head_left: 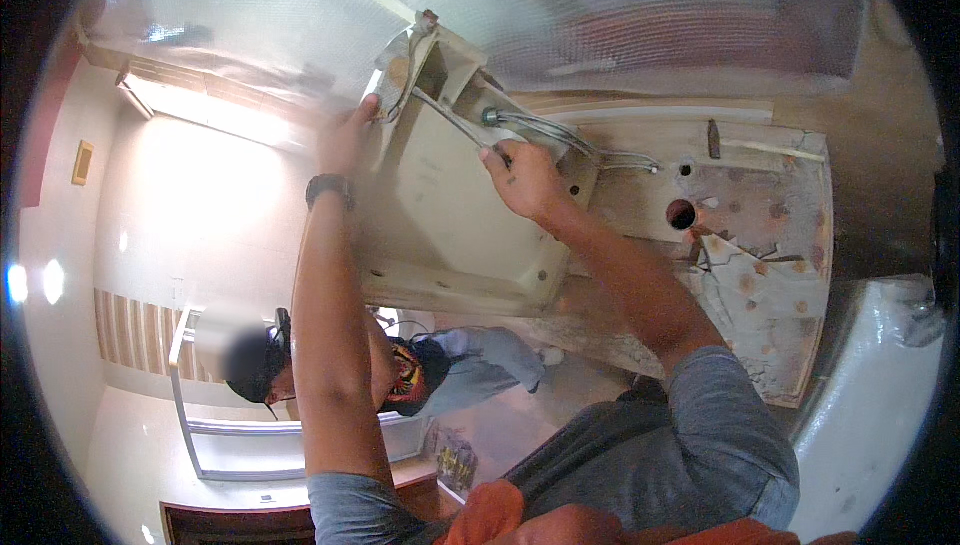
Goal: The person removes adhesive residue and protective film from the underside of a white sink basin using hands and a metal scraper. A second person assists by holding the basin steady. The work continues until the basin is lifted and moved.
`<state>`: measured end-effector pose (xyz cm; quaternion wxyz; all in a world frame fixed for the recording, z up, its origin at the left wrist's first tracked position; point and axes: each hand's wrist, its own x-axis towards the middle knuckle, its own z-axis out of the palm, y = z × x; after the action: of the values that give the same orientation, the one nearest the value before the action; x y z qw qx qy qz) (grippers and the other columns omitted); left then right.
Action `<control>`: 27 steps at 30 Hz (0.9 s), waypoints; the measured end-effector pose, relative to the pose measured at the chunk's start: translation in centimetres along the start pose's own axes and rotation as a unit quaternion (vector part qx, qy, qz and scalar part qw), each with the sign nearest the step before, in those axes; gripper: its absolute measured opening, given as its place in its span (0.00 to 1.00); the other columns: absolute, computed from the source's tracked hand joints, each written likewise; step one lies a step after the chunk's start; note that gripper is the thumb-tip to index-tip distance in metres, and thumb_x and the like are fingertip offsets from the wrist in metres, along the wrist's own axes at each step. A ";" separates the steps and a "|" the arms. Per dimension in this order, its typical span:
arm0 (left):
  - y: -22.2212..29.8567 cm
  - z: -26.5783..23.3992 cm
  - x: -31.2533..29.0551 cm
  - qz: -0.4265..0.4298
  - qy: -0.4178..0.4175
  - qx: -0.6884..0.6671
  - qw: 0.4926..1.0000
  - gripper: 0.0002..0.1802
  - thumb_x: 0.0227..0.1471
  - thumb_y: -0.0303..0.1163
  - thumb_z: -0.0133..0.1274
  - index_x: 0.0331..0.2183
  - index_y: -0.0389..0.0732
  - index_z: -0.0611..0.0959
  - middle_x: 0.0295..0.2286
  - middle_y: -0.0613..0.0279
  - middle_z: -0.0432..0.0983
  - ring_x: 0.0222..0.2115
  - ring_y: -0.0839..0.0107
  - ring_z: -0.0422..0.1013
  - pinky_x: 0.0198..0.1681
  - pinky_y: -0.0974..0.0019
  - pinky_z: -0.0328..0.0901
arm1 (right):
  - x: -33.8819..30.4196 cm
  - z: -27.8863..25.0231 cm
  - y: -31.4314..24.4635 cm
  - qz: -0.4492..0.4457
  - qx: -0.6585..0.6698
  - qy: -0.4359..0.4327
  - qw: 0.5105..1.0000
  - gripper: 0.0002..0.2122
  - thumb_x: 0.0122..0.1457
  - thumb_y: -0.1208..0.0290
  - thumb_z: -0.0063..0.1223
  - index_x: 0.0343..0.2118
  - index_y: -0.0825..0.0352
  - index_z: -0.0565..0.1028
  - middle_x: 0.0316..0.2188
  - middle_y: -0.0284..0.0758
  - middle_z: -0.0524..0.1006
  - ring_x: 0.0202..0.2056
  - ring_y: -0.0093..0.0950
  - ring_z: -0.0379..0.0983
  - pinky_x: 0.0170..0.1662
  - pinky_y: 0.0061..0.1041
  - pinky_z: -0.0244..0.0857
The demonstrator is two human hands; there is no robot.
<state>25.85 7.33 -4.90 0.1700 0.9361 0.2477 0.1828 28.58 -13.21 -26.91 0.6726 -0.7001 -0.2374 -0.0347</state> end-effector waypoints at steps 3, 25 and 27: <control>0.2 0.2 -0.6 -0.010 0.003 -0.031 0.999 0.39 0.52 0.64 0.62 0.45 0.34 0.88 0.42 0.51 0.83 0.45 0.65 0.76 0.52 0.63 0.66 | 0.0 1.6 -0.6 0.000 0.049 0.015 0.999 0.21 0.65 0.55 0.54 0.28 0.73 0.78 0.24 0.56 0.77 0.29 0.59 0.75 0.37 0.50 0.69; -0.6 0.2 0.2 -0.038 0.023 -0.012 0.999 0.38 0.49 0.64 0.63 0.40 0.34 0.90 0.36 0.54 0.84 0.38 0.66 0.77 0.44 0.64 0.69 | 0.6 13.2 1.7 0.033 0.164 0.067 0.984 0.21 0.73 0.55 0.44 0.32 0.70 0.77 0.20 0.36 0.75 0.24 0.26 0.73 0.31 0.32 0.68; -0.9 0.1 0.3 -0.035 0.022 -0.016 0.999 0.38 0.50 0.64 0.63 0.40 0.33 0.90 0.36 0.53 0.84 0.38 0.65 0.77 0.45 0.63 0.69 | 0.8 13.9 2.3 0.007 0.146 0.079 0.986 0.21 0.73 0.56 0.43 0.32 0.70 0.77 0.20 0.36 0.76 0.24 0.26 0.74 0.31 0.31 0.68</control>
<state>25.78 8.20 -5.24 0.1859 0.9197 0.2811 0.2014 26.41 0.35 -30.01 0.7842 -0.5915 -0.1805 -0.0502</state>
